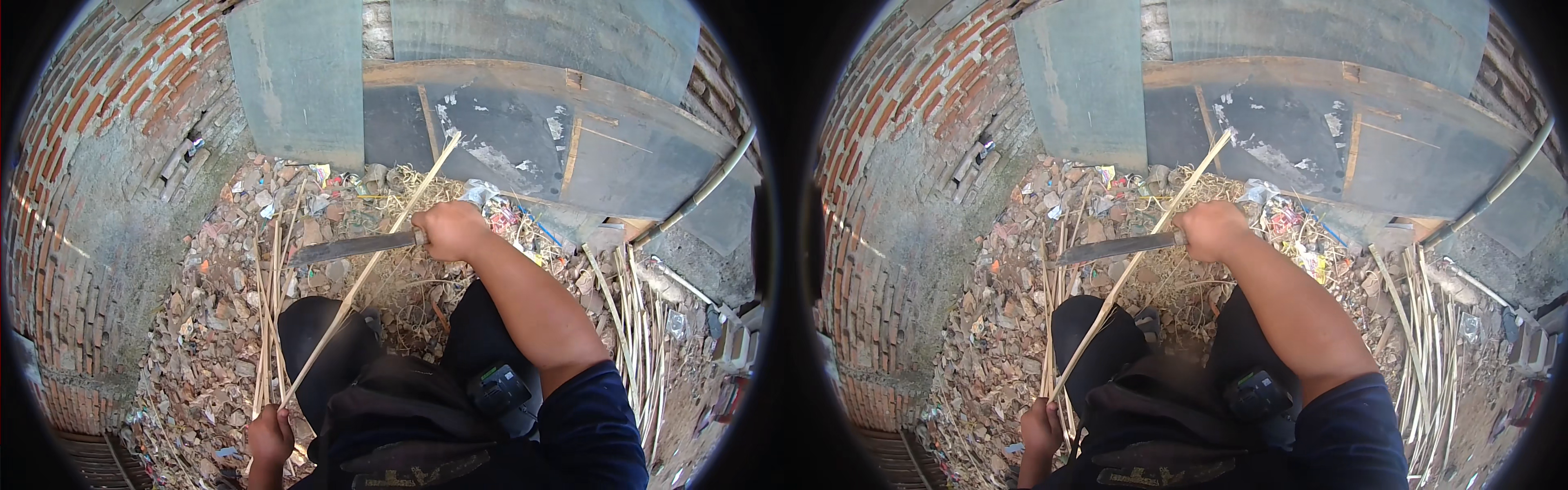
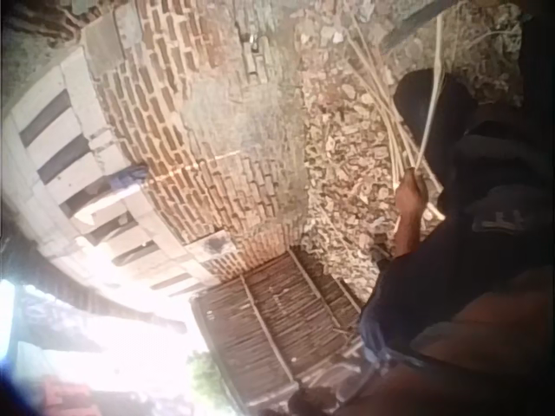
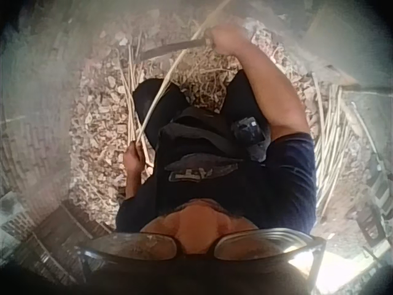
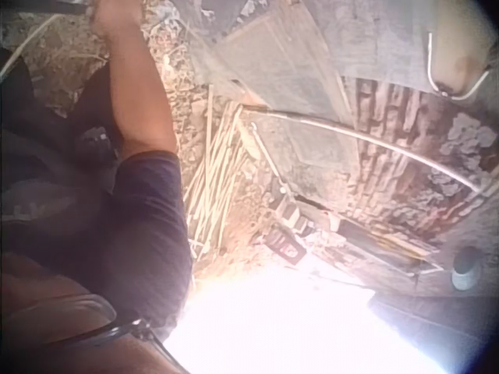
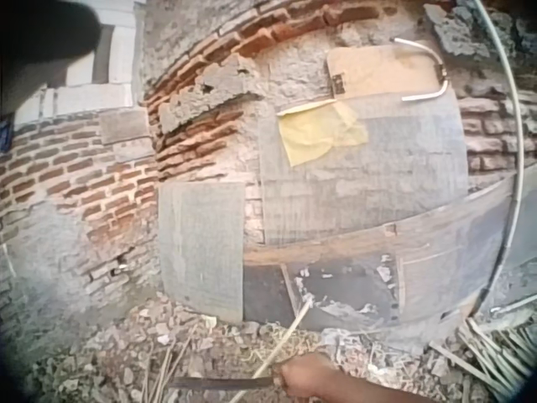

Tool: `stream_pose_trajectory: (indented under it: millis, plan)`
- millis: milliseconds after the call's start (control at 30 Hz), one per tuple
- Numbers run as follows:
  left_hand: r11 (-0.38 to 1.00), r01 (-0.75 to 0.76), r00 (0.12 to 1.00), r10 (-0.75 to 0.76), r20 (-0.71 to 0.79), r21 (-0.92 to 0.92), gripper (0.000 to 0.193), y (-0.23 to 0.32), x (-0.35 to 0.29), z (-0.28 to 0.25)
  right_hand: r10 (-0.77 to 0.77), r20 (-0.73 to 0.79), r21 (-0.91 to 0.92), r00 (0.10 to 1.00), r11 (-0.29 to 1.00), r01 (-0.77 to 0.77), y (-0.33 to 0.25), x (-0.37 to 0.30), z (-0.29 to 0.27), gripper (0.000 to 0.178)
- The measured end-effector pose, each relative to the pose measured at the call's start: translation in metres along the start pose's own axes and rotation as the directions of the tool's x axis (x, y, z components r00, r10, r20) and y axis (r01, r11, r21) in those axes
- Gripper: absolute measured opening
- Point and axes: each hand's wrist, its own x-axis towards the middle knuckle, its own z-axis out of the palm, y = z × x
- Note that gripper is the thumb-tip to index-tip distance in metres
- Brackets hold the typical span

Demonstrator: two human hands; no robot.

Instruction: The person holds a bamboo stick and repeatedly shaves and thins it along its length using a knife.

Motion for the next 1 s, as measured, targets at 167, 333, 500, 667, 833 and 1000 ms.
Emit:
stream_pose_trajectory:
  millis: [167,333,500,667,833,1000]
  plan:
    - [0.999,-0.037,0.999,0.037,0.02,0.028,0.022,-0.002,0.005,-0.004,0.244,-0.013,0.148,0.97,0.96,-0.24,0.05,0.012,0.022,0.035]
    - [1.0,-0.014,0.999,0.014,0.04,-0.008,0.021,-0.004,0.004,-0.005,0.097,-0.057,0.079,0.994,0.993,-0.092,0.029,0.006,0.019,0.036]
    - [0.997,-0.044,0.999,0.042,0.023,0.058,0.02,-0.013,-0.003,-0.012,0.115,-0.012,0.098,0.993,0.989,-0.113,0.028,0.007,0.01,0.034]
    - [0.996,-0.08,0.997,0.08,0.007,0.049,0.02,-0.002,0.006,-0.016,0.265,-0.02,0.119,0.964,0.958,-0.261,0.047,0.008,0.018,0.032]
    - [0.997,-0.067,0.998,0.066,0.013,0.041,0.019,-0.008,0.004,-0.015,0.023,0.012,0.043,1.0,0.999,-0.024,0.012,0.004,0.012,0.033]
    - [0.997,-0.037,0.999,0.038,-0.022,0.062,0.018,-0.018,-0.002,-0.024,0.152,0.008,0.109,0.988,0.982,-0.152,0.051,0.008,0.02,0.033]
